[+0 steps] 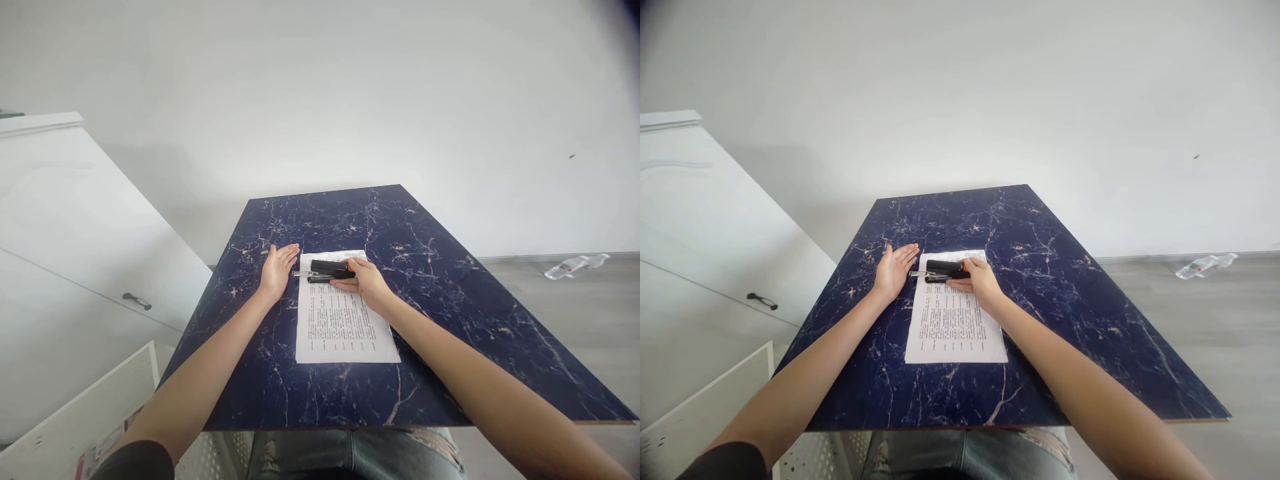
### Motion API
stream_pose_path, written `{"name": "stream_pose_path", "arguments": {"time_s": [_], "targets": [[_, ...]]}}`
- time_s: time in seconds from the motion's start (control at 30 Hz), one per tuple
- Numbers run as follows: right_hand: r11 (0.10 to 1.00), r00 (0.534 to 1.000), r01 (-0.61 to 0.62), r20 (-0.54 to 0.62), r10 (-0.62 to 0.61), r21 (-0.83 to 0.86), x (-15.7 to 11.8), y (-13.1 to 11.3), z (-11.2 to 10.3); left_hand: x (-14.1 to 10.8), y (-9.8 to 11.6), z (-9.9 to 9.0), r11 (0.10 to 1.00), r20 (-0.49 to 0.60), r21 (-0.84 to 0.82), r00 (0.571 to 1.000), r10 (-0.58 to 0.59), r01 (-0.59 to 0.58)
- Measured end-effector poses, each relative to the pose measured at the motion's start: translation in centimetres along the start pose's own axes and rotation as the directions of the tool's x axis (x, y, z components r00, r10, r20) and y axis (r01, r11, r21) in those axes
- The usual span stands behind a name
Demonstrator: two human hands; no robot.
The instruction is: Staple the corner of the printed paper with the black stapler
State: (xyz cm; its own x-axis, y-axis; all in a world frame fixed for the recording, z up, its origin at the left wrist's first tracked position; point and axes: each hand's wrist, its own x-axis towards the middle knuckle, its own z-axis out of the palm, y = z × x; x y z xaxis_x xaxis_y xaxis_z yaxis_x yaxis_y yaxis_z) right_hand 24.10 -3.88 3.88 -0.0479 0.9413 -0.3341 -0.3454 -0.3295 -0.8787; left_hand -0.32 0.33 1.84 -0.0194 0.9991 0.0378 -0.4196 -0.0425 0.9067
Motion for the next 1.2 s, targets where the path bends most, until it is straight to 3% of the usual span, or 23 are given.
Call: {"name": "stream_pose_path", "arguments": {"time_s": [0.2, 0.33, 0.47, 0.53, 0.67, 0.77, 0.83, 0.9, 1.0, 1.13, 1.2], "targets": [[0.985, 0.988, 0.066, 0.15, -0.043, -0.156, 0.1, 0.5, -0.6, 0.0, -0.3, 0.0, 1.0, 0.04, -0.002, 0.999, 0.009, -0.009], [0.971, 0.978, 0.143, 0.176, -0.11, -0.189, 0.7, 1.3, -0.9, -0.2, 0.0, 0.1, 1.0, 0.033, -0.024, 0.999, 0.02, -0.019], [0.927, 0.944, 0.322, 0.144, -0.297, -0.195, 0.6, 1.1, -0.9, -1.0, 0.2, 0.6, 0.98, -0.028, -0.187, 0.997, 0.069, -0.073], [0.815, 0.868, 0.495, 0.129, -0.48, -0.301, 0.1, 0.5, -0.7, -1.5, 0.1, 1.2, 0.955, -0.04, -0.296, 0.999, -0.015, 0.003], [0.428, 0.584, 0.768, 0.249, -0.772, -0.476, -0.9, -0.2, -0.2, -2.1, -0.4, 2.2, 0.871, 0.107, -0.421, 0.968, -0.229, 0.253], [0.17, 0.415, 0.856, 0.455, -0.788, -0.488, -1.1, 0.2, 0.0, -2.1, -0.6, 2.3, 0.845, 0.17, -0.445, 0.955, -0.245, 0.296], [0.084, 0.373, 0.869, 0.533, -0.759, -0.487, -1.1, 0.6, 0.0, -1.9, -0.6, 2.1, 0.85, 0.164, -0.439, 0.956, -0.243, 0.291], [0.088, 0.39, 0.862, 0.544, -0.742, -0.499, -1.2, 0.9, 0.0, -1.8, -0.8, 1.9, 0.868, 0.157, -0.41, 0.959, -0.235, 0.28], [0.184, 0.461, 0.841, 0.493, -0.738, -0.509, -1.7, 0.9, 0.1, -1.6, -1.4, 1.8, 0.941, 0.127, -0.278, 0.978, -0.165, 0.195], [0.36, 0.552, 0.778, 0.286, -0.784, -0.515, -2.1, 0.1, 0.2, -1.7, -1.9, 1.8, 0.993, 0.028, -0.115, 1.0, 0.002, 0.002], [0.484, 0.625, 0.718, 0.157, -0.764, -0.501, -2.1, -0.3, 0.2, -2.0, -1.7, 1.8, 0.992, -0.059, -0.046, 0.992, 0.111, -0.114]]}}
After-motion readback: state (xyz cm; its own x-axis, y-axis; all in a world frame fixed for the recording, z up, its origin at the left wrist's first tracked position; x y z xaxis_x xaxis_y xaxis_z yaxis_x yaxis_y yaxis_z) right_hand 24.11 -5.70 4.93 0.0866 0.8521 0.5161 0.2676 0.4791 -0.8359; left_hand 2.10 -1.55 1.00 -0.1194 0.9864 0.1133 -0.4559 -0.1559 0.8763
